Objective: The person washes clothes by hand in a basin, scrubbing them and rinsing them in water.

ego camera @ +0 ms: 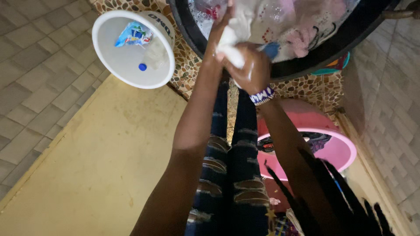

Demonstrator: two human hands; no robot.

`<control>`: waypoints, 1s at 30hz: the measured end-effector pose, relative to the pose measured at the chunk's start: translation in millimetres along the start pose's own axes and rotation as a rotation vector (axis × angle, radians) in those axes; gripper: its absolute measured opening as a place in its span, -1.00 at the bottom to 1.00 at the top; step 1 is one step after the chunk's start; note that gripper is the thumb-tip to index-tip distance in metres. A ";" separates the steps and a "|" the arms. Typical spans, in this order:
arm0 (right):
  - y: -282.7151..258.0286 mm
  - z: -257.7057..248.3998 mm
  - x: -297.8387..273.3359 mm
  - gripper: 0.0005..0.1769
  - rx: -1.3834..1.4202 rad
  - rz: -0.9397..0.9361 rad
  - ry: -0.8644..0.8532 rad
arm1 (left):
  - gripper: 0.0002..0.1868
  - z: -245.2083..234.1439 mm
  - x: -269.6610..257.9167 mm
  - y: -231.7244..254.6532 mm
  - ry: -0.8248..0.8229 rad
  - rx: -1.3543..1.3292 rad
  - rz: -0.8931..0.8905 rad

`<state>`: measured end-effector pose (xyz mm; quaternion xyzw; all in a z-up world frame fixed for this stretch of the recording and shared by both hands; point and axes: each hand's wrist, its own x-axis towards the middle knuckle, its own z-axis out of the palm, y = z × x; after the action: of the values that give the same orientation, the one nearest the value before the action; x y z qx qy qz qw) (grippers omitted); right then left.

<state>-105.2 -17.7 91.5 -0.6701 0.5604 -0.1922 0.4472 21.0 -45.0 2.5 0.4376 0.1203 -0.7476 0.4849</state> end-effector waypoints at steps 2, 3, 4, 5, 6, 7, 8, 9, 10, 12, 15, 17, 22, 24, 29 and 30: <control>21.4 9.9 10.6 -0.63 -0.002 0.204 0.089 | -0.38 0.9 6.9 -7.5 0.079 0.126 0.089; 33.5 13.9 15.7 -0.63 -0.003 0.305 0.130 | -0.39 2.1 8.0 -8.7 0.117 0.186 0.131; 44.9 17.7 19.7 -0.61 0.010 0.240 0.194 | -0.40 3.9 6.0 -8.7 0.149 0.204 0.170; 57.3 18.2 24.0 -0.58 0.021 0.175 0.264 | -0.41 7.3 4.5 -6.4 0.176 0.207 0.205; 68.9 15.8 26.9 -0.54 0.031 0.109 0.332 | -0.42 9.9 0.7 -2.0 0.198 0.190 0.235; 78.2 11.9 26.5 -0.50 0.185 0.206 0.333 | -0.46 9.9 -7.0 2.6 0.223 0.155 0.242; 85.7 7.1 25.6 -0.46 0.340 0.302 0.331 | -0.47 11.2 -11.2 5.8 0.221 0.162 0.268; 91.0 3.4 25.7 -0.40 0.500 0.390 0.315 | -0.48 9.8 -14.7 9.7 0.227 0.166 0.304; 94.8 -2.4 19.5 -0.42 0.588 0.344 0.311 | -0.50 5.6 -16.9 13.5 0.233 0.169 0.339; 104.9 -15.8 1.6 -0.45 0.761 0.252 0.299 | -0.51 -11.6 -18.6 19.7 0.152 0.118 0.437; 134.4 -2.6 -17.4 -0.55 0.676 0.215 0.397 | -0.48 -52.8 -17.0 18.3 0.206 0.077 0.415; 166.1 10.0 -28.5 -0.62 0.468 0.456 0.216 | -0.51 -78.9 -11.1 9.4 0.348 0.323 0.395; 242.7 46.3 -48.1 -0.73 0.314 0.200 0.090 | -0.55 -108.6 23.9 -36.4 0.700 1.536 0.178; 259.5 59.8 -40.0 -0.73 0.259 0.338 0.192 | -0.41 -113.4 39.3 -58.1 0.481 1.633 0.692; 265.5 79.7 -8.3 -0.81 0.248 0.103 0.225 | -0.33 -133.4 76.1 -76.5 0.158 1.835 0.801; 257.9 84.9 -7.2 -0.77 0.155 0.049 0.226 | -0.34 -140.5 73.7 -80.8 0.140 1.831 0.736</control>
<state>-192.4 28.8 -161.6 -0.5937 0.6071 -0.2981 0.4360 18.6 34.7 -156.7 0.6971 -0.6194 -0.3271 0.1532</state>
